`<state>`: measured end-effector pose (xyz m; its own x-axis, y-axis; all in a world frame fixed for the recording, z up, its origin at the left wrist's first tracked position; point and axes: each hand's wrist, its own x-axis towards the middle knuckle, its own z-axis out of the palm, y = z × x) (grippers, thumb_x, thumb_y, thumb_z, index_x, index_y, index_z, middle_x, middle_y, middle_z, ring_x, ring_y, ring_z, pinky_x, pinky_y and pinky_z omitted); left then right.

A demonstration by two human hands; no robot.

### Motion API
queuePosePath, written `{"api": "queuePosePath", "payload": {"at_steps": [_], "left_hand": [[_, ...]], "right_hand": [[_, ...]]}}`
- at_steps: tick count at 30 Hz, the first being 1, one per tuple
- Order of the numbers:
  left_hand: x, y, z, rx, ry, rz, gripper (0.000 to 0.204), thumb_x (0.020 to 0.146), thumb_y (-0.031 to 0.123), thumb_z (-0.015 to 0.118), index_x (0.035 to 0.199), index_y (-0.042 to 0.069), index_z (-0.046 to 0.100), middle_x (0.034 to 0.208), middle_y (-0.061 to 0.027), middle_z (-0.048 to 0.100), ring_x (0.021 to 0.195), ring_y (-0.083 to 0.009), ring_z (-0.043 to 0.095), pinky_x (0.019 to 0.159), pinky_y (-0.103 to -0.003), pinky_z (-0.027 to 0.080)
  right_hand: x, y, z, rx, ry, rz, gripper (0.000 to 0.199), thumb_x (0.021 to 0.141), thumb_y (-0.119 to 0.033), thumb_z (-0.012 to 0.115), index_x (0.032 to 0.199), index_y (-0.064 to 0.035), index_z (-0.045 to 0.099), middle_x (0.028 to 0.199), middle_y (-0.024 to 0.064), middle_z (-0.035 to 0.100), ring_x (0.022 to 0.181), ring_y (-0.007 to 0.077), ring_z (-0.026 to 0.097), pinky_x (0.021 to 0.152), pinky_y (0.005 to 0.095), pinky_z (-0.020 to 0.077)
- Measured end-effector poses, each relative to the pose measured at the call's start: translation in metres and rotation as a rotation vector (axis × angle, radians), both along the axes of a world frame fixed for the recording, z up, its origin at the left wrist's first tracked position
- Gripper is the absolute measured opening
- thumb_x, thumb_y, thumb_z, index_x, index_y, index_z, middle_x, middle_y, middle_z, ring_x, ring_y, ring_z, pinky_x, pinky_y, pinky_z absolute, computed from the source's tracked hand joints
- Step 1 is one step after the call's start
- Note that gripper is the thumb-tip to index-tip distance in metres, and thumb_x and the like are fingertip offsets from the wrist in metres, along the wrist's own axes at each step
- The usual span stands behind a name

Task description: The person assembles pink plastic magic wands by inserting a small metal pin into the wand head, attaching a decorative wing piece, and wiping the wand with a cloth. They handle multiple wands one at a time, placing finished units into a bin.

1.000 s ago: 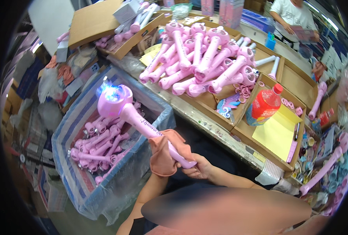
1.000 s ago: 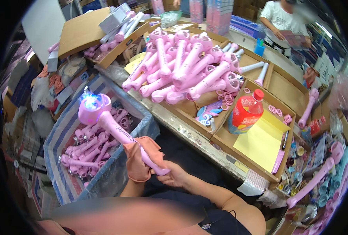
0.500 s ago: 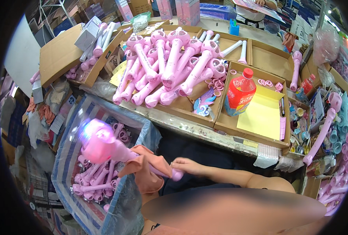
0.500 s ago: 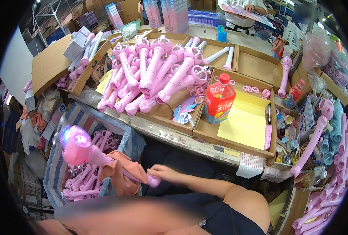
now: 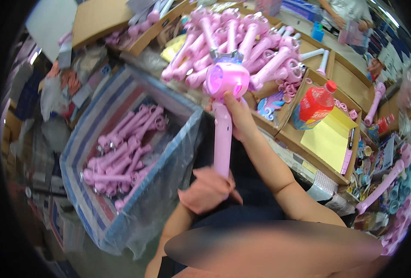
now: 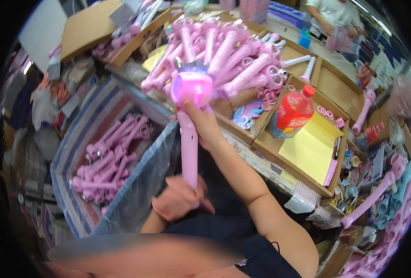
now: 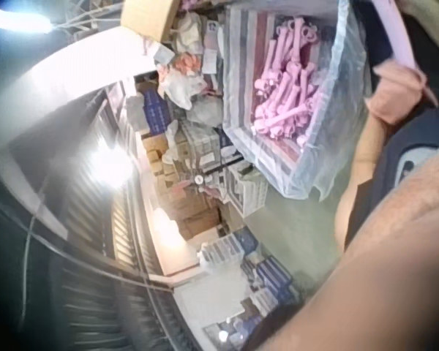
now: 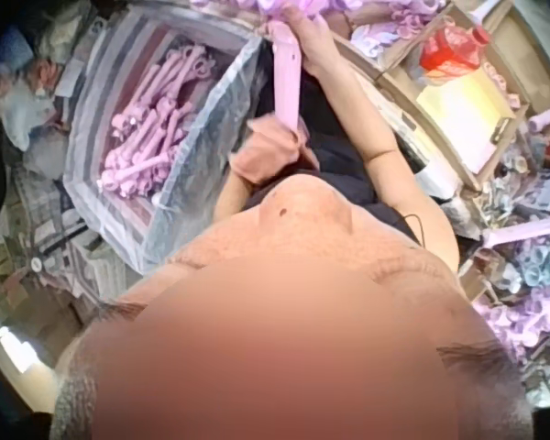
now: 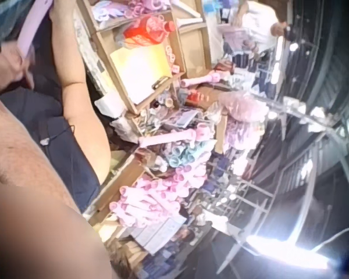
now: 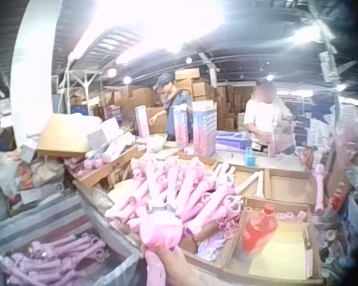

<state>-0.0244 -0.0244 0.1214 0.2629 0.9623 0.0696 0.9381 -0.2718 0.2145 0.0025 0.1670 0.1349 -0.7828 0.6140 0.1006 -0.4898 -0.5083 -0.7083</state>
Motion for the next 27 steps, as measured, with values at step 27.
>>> {"api": "queuePosePath", "payload": {"at_steps": [27], "left_hand": [[0.024,-0.002,-0.021,0.252,0.478,0.21,0.02,0.076,0.018,0.061,0.066,0.013,0.044,0.065,-0.0004,0.045,0.053,-0.0102,0.038,0.05,-0.028,0.034]], "right_hand": [[0.015,-0.028,-0.036,-0.2,-0.027,0.175,0.027,0.084,-0.017,0.067,0.102,-0.0071,0.05,0.074,0.0011,0.049,0.056,0.0117,0.048,0.051,0.0271,0.0422]]}}
